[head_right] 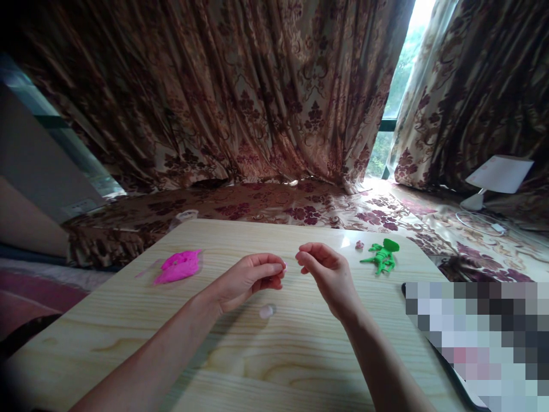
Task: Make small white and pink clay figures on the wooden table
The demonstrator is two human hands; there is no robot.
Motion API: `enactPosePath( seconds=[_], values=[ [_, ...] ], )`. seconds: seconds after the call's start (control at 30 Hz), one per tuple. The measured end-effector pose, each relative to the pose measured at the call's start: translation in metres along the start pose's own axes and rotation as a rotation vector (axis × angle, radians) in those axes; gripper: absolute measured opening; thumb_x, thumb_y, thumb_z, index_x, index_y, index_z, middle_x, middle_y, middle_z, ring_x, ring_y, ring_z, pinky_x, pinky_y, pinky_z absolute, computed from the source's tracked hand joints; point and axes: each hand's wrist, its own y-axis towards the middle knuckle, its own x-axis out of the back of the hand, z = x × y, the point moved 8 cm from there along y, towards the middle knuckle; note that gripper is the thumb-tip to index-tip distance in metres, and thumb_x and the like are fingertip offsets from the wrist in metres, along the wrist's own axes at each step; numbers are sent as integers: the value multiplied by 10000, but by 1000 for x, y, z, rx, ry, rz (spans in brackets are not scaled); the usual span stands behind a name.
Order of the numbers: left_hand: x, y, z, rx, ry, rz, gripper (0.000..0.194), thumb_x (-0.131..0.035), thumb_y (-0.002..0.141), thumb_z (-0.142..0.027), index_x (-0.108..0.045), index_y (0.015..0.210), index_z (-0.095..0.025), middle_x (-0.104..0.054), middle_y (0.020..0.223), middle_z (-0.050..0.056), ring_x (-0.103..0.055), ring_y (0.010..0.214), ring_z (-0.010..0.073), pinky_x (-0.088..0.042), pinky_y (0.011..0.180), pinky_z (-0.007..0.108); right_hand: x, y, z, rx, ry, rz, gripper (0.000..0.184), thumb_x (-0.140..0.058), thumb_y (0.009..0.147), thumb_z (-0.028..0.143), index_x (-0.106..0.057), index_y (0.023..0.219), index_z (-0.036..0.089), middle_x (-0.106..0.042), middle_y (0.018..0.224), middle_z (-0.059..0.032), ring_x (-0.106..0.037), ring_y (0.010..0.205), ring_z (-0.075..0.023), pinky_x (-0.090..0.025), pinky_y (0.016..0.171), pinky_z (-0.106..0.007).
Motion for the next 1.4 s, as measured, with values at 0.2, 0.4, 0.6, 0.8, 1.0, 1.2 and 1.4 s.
enactPosePath(
  seconds=[0.2,0.4,0.6,0.8,1.0,1.2,1.4],
  values=[
    [4,2,2,-14,-18,-67,221,-666,688,-311,-644,820,-136,-623,783,45,-558,666,104,-447,715,289,-5,-1,-8,-34,75,30,178,-621,768,334,-663,840,177,-627,729,-13,-550,660,-108,-463,600,-242],
    [-3,0,-6,-148,194,-116,156,-612,729,-262,-651,749,-113,-554,610,0,-474,579,79,-370,599,228,-19,-7,-5,4,-66,122,146,-650,745,293,-654,835,178,-638,753,-14,-560,645,-116,-472,609,-258],
    [-3,5,0,-160,139,-94,182,-625,710,-286,-655,759,-113,-595,689,27,-496,624,98,-381,630,245,-39,-20,16,380,-395,178,100,-569,790,168,-652,831,204,-606,813,-31,-567,727,-147,-472,643,-284],
    [-1,8,10,-133,42,-56,186,-632,699,-285,-656,774,-117,-630,768,52,-542,677,118,-410,690,273,-49,-30,25,524,-495,161,220,-531,815,105,-627,974,223,-598,887,-37,-560,814,-154,-471,707,-298],
    [-4,7,9,-113,1,-64,134,-627,687,-227,-649,763,-119,-611,732,35,-541,673,117,-419,691,275,-50,-31,26,564,-598,121,243,-497,848,137,-625,1027,238,-573,937,-52,-527,885,-179,-460,751,-335],
    [-6,4,3,-112,-86,-66,137,-622,707,-237,-652,779,-124,-594,711,20,-519,664,99,-421,699,268,-56,-37,32,623,-720,160,344,-432,849,91,-574,1128,233,-547,1104,-62,-467,1046,-203,-412,887,-388],
    [-13,4,4,-116,-102,3,157,-607,711,-210,-670,827,-125,-627,769,47,-538,734,128,-416,711,270,-72,-44,29,719,-867,271,479,-426,804,56,-466,1260,196,-527,1225,-54,-404,1154,-226,-333,991,-434]
  ],
)
